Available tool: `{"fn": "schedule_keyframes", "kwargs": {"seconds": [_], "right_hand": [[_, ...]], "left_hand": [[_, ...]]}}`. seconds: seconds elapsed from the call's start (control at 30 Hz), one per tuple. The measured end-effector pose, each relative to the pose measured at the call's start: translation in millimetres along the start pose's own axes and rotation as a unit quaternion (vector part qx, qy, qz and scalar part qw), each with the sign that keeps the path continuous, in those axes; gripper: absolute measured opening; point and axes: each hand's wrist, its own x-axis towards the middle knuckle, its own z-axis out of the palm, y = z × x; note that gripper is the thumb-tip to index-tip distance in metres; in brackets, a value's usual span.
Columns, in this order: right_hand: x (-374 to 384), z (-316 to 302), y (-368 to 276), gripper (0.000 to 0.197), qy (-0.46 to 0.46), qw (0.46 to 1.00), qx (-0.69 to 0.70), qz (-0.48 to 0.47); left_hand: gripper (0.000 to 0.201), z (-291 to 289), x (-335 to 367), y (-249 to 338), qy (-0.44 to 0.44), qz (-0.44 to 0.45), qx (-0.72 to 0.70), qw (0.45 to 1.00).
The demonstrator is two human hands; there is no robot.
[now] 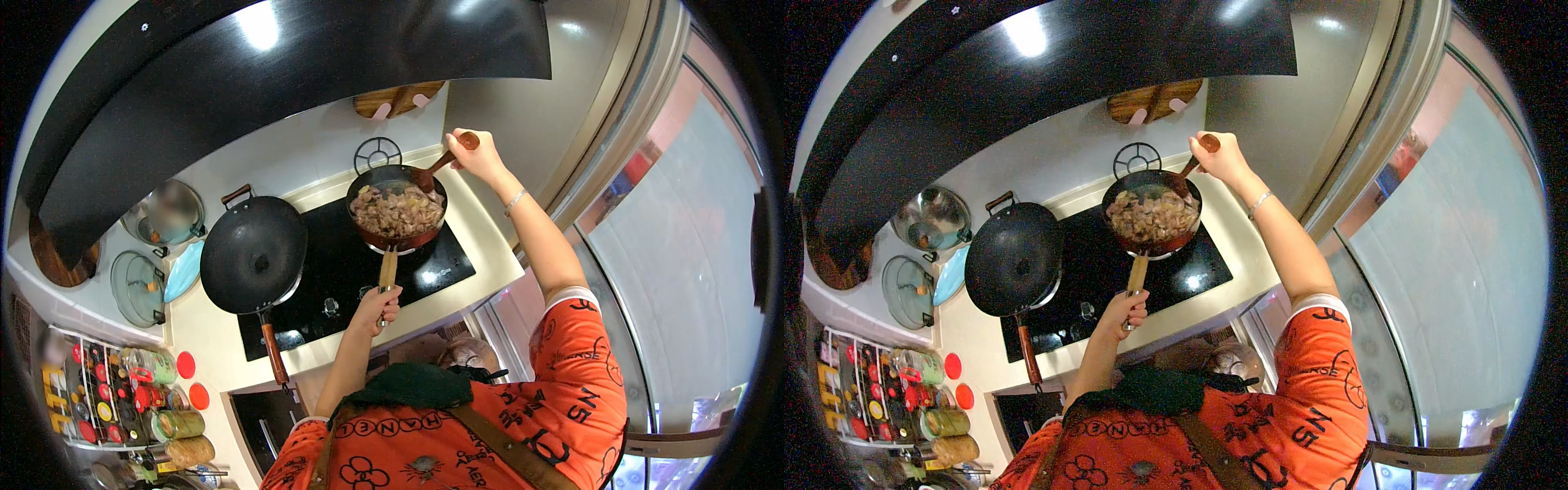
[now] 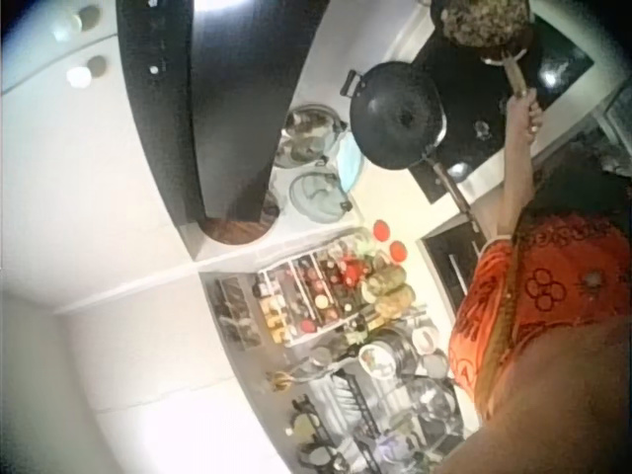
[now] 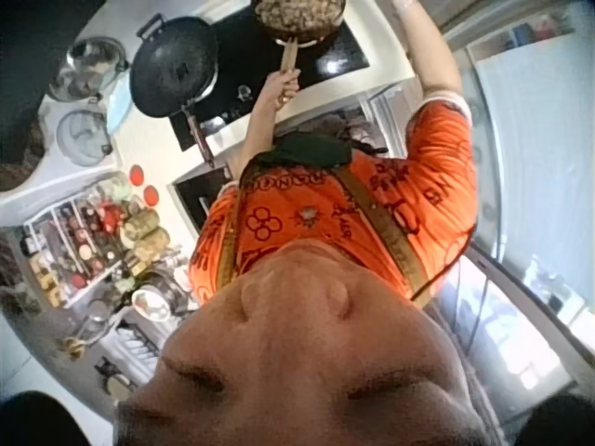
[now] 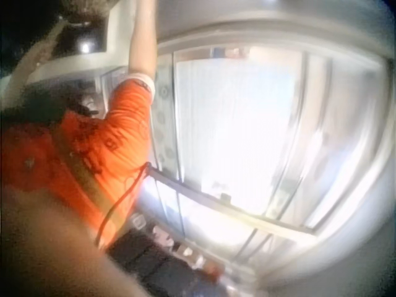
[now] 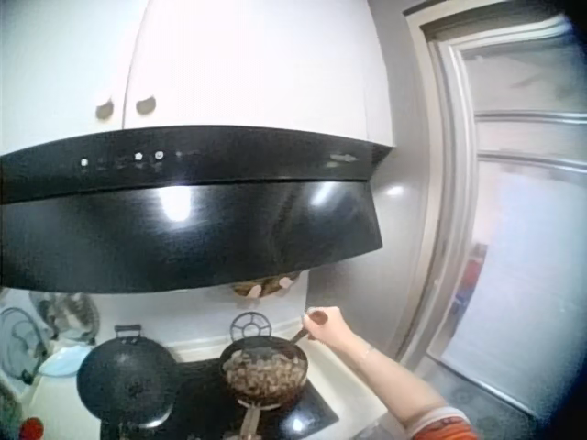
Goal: The person adds ingredients from various jars to a pan, stirs the contents with a wooden spatula, retrieves a container from the refrigerator, and fills a metal bowl with water at the sink.
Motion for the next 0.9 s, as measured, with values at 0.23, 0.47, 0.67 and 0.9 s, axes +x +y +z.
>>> {"fn": "schedule_keyframes", "kwargs": {"seconds": [0.23,0.47,0.67,0.9], "right_hand": [[-14,13,16,0.013,-0.031,0.945,-0.190,-0.266],[7,-2,4,0.026,0.112,0.985,-0.088,0.093],[-21,-68,115,0.031,0.167,0.922,0.178,0.302],[-104,66,188,0.032,0.317,0.761,0.443,0.353]], "left_hand": [[0.015,2,7,-18,0.012,0.016,0.035,0.999],[0.024,0,8,-12,0.013,0.026,0.023,0.999],[0.022,22,-5,10,0.039,0.015,0.096,0.994],[0.021,16,-8,6,0.052,0.023,0.123,0.991]]}}
